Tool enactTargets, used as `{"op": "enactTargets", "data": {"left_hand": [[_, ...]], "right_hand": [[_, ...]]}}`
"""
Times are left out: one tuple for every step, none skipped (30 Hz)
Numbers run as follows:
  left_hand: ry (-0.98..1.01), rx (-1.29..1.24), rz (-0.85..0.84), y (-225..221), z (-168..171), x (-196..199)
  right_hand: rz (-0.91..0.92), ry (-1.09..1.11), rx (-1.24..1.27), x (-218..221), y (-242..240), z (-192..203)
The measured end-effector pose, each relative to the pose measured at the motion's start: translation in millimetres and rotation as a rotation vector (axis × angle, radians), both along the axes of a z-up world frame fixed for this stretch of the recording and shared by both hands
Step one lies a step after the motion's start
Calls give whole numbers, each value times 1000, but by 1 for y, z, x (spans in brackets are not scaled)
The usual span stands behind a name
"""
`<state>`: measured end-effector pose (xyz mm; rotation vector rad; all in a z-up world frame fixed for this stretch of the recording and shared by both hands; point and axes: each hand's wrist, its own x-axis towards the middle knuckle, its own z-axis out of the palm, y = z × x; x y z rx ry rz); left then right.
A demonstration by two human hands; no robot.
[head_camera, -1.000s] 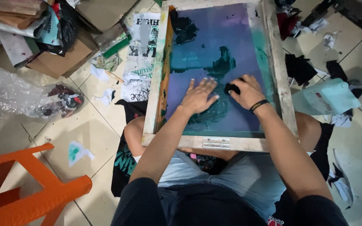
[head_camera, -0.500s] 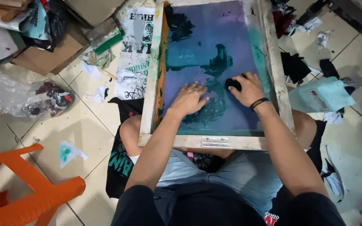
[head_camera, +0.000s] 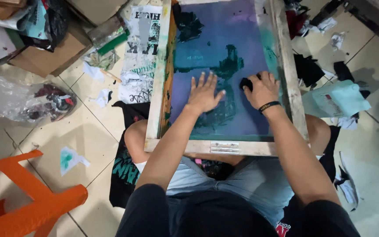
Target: Cleaning a screen printing frame by wiping the mesh with a cloth and cleaning solution to remove ink residue.
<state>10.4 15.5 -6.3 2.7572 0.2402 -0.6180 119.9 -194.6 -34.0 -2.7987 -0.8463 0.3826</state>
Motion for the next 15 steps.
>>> {"op": "enactTargets", "data": {"left_hand": [[0,4,-5,-6,13,-3],[-14,-41,-92,-11,26,-7],[-23,-87,-175,-19,38,-14],[-17,-87,-177,-23,35,-17],[-53,-172,-266,-27,31,-20],[-90,-259,-355,-32,28,-23],[-89,-260,-355,-30,22,-22],[-112,-249,-355,-28,17,-21],[-141,-238,-354,-26,12,-18],[-145,-239,-351,-20,19,-14],[-90,-117,-147,-13,28,-10],[-35,4,57,-5,36,-6],[-34,4,58,9,24,-6],[29,79,222,23,11,-6],[91,154,385,36,-3,-7]], "right_hand": [[-5,0,4,2,-2,0],[-22,-9,1,4,-4,0],[-36,-13,-4,2,-7,-2],[-38,-7,-3,4,-7,-6],[-48,31,12,6,-7,-9],[-58,69,28,8,-7,-12],[-57,70,26,8,-7,-14],[-57,77,28,8,-7,-16],[-54,79,29,10,-7,-17],[-51,76,27,9,-9,-18],[-54,81,23,9,-9,-19],[-57,86,20,10,-9,-20],[-57,87,19,10,-9,-18],[-56,101,35,10,-9,-17],[-55,115,51,9,-10,-16]]}}
